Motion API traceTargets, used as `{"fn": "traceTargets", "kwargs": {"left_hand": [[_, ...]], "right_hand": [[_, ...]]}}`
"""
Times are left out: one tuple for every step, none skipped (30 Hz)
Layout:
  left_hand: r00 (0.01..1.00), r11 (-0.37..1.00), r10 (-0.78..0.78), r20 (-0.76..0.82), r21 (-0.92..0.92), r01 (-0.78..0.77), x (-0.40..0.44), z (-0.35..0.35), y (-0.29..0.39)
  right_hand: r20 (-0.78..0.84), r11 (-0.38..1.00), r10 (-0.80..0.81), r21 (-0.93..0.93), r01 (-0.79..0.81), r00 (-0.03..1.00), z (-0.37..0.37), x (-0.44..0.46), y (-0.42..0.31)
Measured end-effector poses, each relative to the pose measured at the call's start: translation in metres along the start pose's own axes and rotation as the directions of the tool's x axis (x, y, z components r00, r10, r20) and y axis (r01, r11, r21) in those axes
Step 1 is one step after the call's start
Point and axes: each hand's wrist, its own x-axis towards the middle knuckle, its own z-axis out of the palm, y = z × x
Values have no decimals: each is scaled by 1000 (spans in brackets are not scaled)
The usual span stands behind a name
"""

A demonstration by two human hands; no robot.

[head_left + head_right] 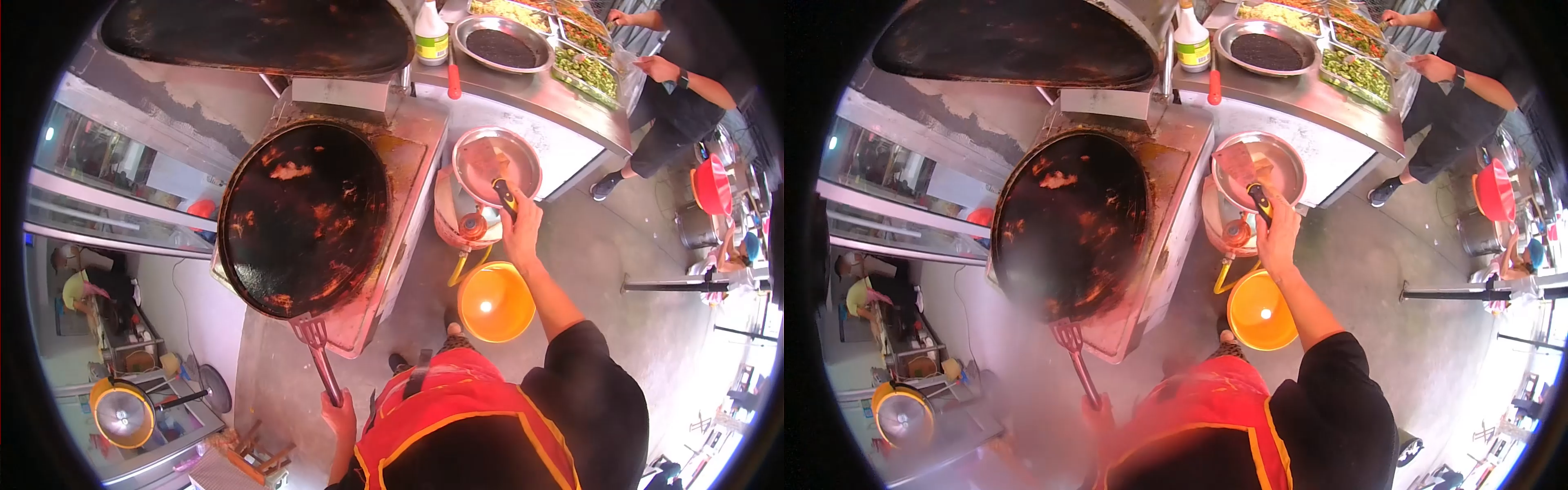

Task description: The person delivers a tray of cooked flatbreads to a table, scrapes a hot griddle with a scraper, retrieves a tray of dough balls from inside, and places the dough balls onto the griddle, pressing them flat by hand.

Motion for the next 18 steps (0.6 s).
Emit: {"fn": "traceTargets", "kwargs": {"left_hand": [[1000,1000,20,-4,-13,-20,2,4,-1],[999,999,39,-8,-26,-40,4,7,-2],[999,999,37,6,-36,-37,4,8,-1],[999,998,35,17,-47,-34,5,9,0],[999,998,32,28,-56,-31,5,9,4],[999,999,40,28,-29,-39,5,9,10],[999,999,46,28,-2,-46,3,7,17],[998,998,53,26,24,-53,2,6,23],[999,999,48,25,13,-49,2,8,25],[999,999,44,23,2,-44,1,8,25],[999,999,38,19,-8,-38,0,8,28],[998,999,53,30,-6,-53,-1,6,32],[997,998,66,41,-4,-66,-3,2,37],[996,997,77,51,-2,-77,-5,1,40],[995,996,86,41,3,-86,-5,3,40],[995,995,94,33,8,-95,-6,4,39],[994,995,102,25,13,-102,-6,7,39],[996,996,82,38,17,-83,-7,7,42]], "right_hand": [[2,999,34,-14,-34,999,-4,1,4],[4,998,55,-41,-55,998,-7,4,9],[6,995,75,-68,-75,997,-9,8,14],[5,991,94,-94,-93,996,-10,14,20],[-1,990,115,-87,-115,993,-7,19,30],[-2,985,125,-116,-124,992,-5,25,38],[-3,981,133,-145,-132,991,-3,33,45],[-4,975,141,-172,-140,990,0,39,54],[-11,975,139,-175,-139,990,5,46,65],[-19,973,161,-167,-162,987,6,50,76],[-27,971,182,-156,-184,983,6,55,80],[-34,968,202,-143,-204,979,6,63,83],[-25,967,219,-130,-220,975,5,71,88],[-15,965,234,-116,-234,972,1,81,95],[-3,963,250,-103,-249,968,-2,92,104],[-14,968,227,-109,-227,974,-3,104,115],[-25,972,204,-115,-206,979,-3,118,129],[-35,976,181,-120,-184,983,-4,133,138]]}}
